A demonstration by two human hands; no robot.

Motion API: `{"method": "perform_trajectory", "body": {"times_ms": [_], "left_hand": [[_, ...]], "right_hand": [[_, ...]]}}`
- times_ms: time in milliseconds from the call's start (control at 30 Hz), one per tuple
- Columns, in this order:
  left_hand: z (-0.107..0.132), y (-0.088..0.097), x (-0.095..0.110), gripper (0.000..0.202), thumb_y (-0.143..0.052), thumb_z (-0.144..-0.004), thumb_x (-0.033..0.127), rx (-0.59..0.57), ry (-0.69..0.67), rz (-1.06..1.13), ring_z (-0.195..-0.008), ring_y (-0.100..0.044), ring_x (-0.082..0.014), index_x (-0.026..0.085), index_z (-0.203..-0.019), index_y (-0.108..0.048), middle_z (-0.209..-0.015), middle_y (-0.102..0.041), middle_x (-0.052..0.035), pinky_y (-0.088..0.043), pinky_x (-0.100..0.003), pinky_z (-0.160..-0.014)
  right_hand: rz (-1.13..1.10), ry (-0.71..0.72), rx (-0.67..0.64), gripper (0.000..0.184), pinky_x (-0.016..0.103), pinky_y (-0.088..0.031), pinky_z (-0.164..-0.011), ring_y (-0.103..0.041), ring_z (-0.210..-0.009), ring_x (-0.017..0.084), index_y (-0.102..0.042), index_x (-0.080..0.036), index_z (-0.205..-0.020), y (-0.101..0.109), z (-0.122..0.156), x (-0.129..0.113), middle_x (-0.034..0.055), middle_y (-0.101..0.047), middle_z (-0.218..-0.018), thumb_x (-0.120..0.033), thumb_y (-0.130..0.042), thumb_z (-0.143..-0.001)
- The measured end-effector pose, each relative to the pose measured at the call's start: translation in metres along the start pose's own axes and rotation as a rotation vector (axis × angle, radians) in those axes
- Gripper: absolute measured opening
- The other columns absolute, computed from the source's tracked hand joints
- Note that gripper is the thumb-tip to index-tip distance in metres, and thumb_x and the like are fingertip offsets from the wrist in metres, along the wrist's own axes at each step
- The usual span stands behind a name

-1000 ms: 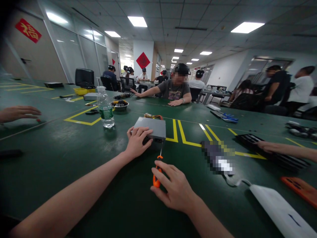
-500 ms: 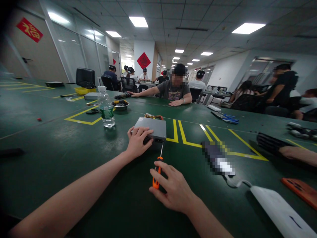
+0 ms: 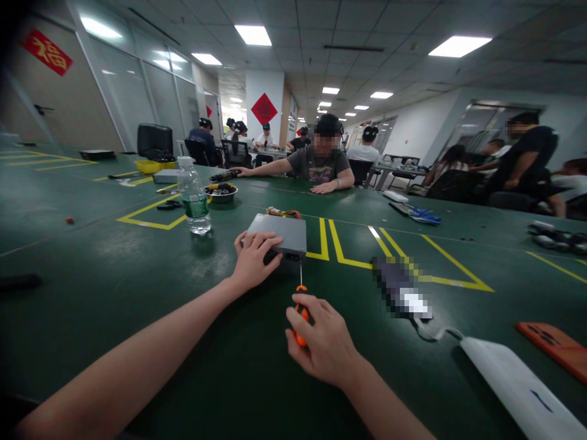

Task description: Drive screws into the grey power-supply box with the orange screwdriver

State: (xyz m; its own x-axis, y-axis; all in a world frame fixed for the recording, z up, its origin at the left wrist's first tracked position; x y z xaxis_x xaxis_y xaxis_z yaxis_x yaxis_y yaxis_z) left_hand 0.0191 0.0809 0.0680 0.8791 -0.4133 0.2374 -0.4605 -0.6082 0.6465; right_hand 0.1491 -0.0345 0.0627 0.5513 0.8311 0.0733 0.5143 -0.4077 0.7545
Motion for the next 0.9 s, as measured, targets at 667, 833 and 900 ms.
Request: {"method": "perform_trajectory", "body": {"times_ms": [667,833,900], "left_hand": [[-0.001,-0.002,-0.002,0.030,-0.055,-0.079,0.034,-0.010,0.006,0.008,-0.113,-0.042,-0.0235,0.032,-0.109,-0.056,-0.116,-0.056,-0.0008,-0.017,-0.046,-0.102],[-0.002,-0.002,-0.004,0.030,-0.056,-0.078,0.035,-0.006,0.014,0.019,-0.112,-0.042,-0.0225,0.033,-0.107,-0.056,-0.115,-0.057,0.0005,-0.018,-0.045,-0.101],[-0.002,-0.002,-0.005,0.029,-0.056,-0.078,0.035,-0.007,0.018,0.020,-0.112,-0.042,-0.0224,0.033,-0.107,-0.057,-0.115,-0.057,0.0007,-0.018,-0.045,-0.101]], "right_hand": [[-0.025,-0.060,-0.031,0.023,0.035,-0.052,-0.071,-0.058,-0.091,0.022,-0.054,-0.013,-0.101,0.001,0.002,0.004,0.0160,-0.054,-0.108,-0.025,-0.045,-0.083],[0.050,0.014,-0.027,0.022,0.032,-0.051,-0.066,-0.059,-0.081,0.019,-0.057,-0.016,-0.102,0.000,-0.004,-0.008,0.0156,-0.057,-0.110,-0.024,-0.047,-0.085],[0.067,0.043,-0.019,0.022,0.032,-0.051,-0.064,-0.059,-0.078,0.018,-0.057,-0.016,-0.103,0.001,-0.004,-0.010,0.0159,-0.057,-0.111,-0.025,-0.050,-0.085]]}}
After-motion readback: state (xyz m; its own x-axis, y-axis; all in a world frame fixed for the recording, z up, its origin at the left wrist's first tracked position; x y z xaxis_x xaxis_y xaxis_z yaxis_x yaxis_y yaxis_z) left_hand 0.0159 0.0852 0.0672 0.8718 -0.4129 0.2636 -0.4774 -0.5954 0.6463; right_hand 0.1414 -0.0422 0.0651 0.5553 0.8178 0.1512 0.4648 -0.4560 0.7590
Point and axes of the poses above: each hand's wrist, its own z-axis away from the middle knuckle, its own y-axis out of the back of the hand, x = y × z, the point moved 9 cm from there along -z, towards the middle knuckle
